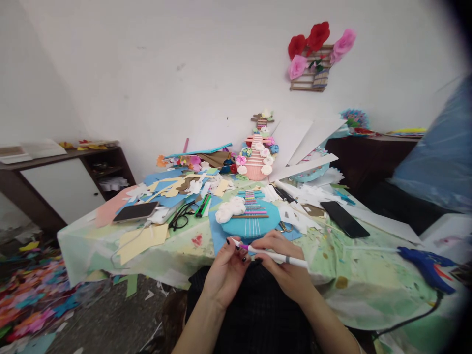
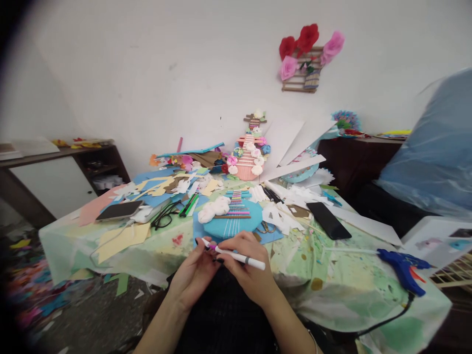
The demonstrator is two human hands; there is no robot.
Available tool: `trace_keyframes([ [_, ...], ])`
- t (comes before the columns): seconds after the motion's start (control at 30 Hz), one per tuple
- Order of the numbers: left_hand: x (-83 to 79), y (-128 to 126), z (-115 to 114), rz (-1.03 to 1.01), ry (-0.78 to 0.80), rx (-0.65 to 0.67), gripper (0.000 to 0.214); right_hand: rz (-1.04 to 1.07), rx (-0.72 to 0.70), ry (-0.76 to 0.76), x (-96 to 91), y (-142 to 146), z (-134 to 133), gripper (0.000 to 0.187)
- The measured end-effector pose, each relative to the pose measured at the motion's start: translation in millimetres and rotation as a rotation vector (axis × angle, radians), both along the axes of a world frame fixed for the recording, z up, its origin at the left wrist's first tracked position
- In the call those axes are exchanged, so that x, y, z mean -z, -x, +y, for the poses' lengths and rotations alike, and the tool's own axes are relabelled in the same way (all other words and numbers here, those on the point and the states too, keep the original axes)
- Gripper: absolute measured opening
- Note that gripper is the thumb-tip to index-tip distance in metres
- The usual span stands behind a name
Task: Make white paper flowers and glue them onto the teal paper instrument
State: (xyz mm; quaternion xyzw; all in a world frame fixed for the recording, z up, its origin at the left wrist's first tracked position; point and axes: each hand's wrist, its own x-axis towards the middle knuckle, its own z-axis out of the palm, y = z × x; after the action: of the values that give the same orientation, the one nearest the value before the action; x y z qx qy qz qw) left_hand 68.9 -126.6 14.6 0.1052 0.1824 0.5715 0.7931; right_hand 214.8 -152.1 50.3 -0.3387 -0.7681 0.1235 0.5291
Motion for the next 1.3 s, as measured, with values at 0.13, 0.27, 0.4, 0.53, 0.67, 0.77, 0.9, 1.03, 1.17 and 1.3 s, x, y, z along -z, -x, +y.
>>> trace_keyframes([
  [0.13, -0.6, 0, -2, 0.065, -0.040, 0.014, 0.035, -0.006, 0.011, 0.028, 0.9, 1, -1, 0.011],
  [0.27, -1.0, 1, -3, 0.201, -0.149, -0.022, 0.032, 0.085, 0.035, 0.077, 6.6, 2, -1, 0.006],
  [0.4, -2.7, 1, -4, 0.272, -0.226, -0.009, 0.028, 0.133, 0.030, 0.049, 8.3, 0, -2, 0.006],
  [0.53, -3.9, 3, -7, 0.279, -0.241, 0.053, 0.026, 0.146, -0.019, 0.016, 4.1, 0, -3, 0.007],
  [0.67, -3.7, 6, -9, 0.302, -0.253, 0.020, 0.026, 0.233, -0.077, 0.048, 3.6, 1, -2, 0.008],
  [0.77, -5.6, 6, -11, 0.349, -0.267, -0.052, 0.028, 0.316, -0.092, 0.111, 6.5, 2, -2, 0.006],
  [0.9, -9.6, 4, -14, 0.426, -0.288, -0.172, 0.029, 0.369, -0.108, 0.142, 9.8, 3, -1, 0.007],
  [1.03, -10.9, 1, -19, 0.507, -0.333, -0.269, 0.027, 0.417, -0.103, 0.173, 11.8, 3, -1, 0.006],
  [1.17, -7.0, -3, -21, 0.552, -0.357, -0.355, 0.026, 0.466, -0.072, 0.183, 12.6, 3, 0, 0.002],
  [1.3, -7.3, -3, -17, 0.671, -0.422, -0.336, 0.022, 0.441, -0.087, 0.139, 11.3, 3, -4, 0.005],
])
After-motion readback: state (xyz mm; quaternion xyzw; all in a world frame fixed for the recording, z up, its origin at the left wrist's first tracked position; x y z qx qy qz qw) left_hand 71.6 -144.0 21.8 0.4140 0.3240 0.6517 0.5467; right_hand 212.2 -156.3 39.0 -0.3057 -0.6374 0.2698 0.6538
